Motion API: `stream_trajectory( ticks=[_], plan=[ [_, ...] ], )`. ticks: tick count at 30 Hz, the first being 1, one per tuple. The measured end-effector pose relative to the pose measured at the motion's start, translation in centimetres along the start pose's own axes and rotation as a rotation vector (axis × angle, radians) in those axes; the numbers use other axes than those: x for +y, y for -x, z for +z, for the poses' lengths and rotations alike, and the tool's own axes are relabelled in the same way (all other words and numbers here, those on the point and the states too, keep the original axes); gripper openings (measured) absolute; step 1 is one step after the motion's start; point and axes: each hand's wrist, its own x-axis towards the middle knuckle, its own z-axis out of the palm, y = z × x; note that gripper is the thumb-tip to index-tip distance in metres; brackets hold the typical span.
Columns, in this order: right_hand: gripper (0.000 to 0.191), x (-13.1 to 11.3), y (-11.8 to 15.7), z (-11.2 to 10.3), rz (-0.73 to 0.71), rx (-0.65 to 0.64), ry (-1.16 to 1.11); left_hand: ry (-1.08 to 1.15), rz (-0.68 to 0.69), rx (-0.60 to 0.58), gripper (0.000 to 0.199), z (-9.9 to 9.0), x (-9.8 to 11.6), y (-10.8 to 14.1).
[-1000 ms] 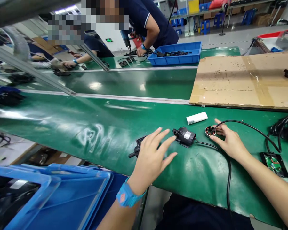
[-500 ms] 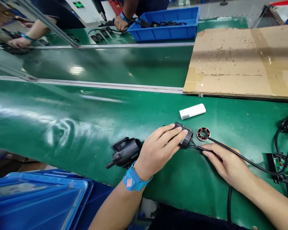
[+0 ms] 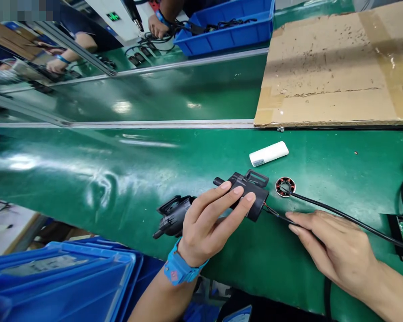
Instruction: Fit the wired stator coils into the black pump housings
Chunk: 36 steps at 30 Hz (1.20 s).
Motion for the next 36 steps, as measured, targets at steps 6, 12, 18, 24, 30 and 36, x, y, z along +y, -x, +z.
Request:
stream_trajectory(
  ticks=[6, 12, 18, 24, 30, 36],
  plan=[
    [0.021, 0.9, 0.9, 2.2, 0.022, -0.118, -0.067, -0.11, 0.13, -0.309, 0.035, -3.0, 0.0, 0.0],
    [0.019, 1.5, 2.9, 5.4, 0.003, -0.302, 0.07, -0.256, 0.341, -0.553, 0.038, -3.1, 3.1, -0.6],
    [0.027, 1.1, 3.3, 6.2, -0.06, -0.302, 0.099, -0.376, 0.468, -0.636, 0.037, -2.6, 4.0, -1.2],
    [0.021, 1.0, 3.1, 5.7, 0.022, -0.397, 0.181, -0.223, 0.257, -0.756, 0.023, -3.2, 2.7, -1.7],
    [0.019, 0.4, 2.9, 4.1, 0.036, -0.317, 0.14, -0.167, -0.04, -0.886, 0.025, -5.2, -3.0, -0.8],
    [0.014, -0.6, 1.9, 2.5, -0.011, -0.113, 0.034, -0.247, -0.256, -0.779, 0.058, -6.3, -7.5, 0.2]
  ],
)
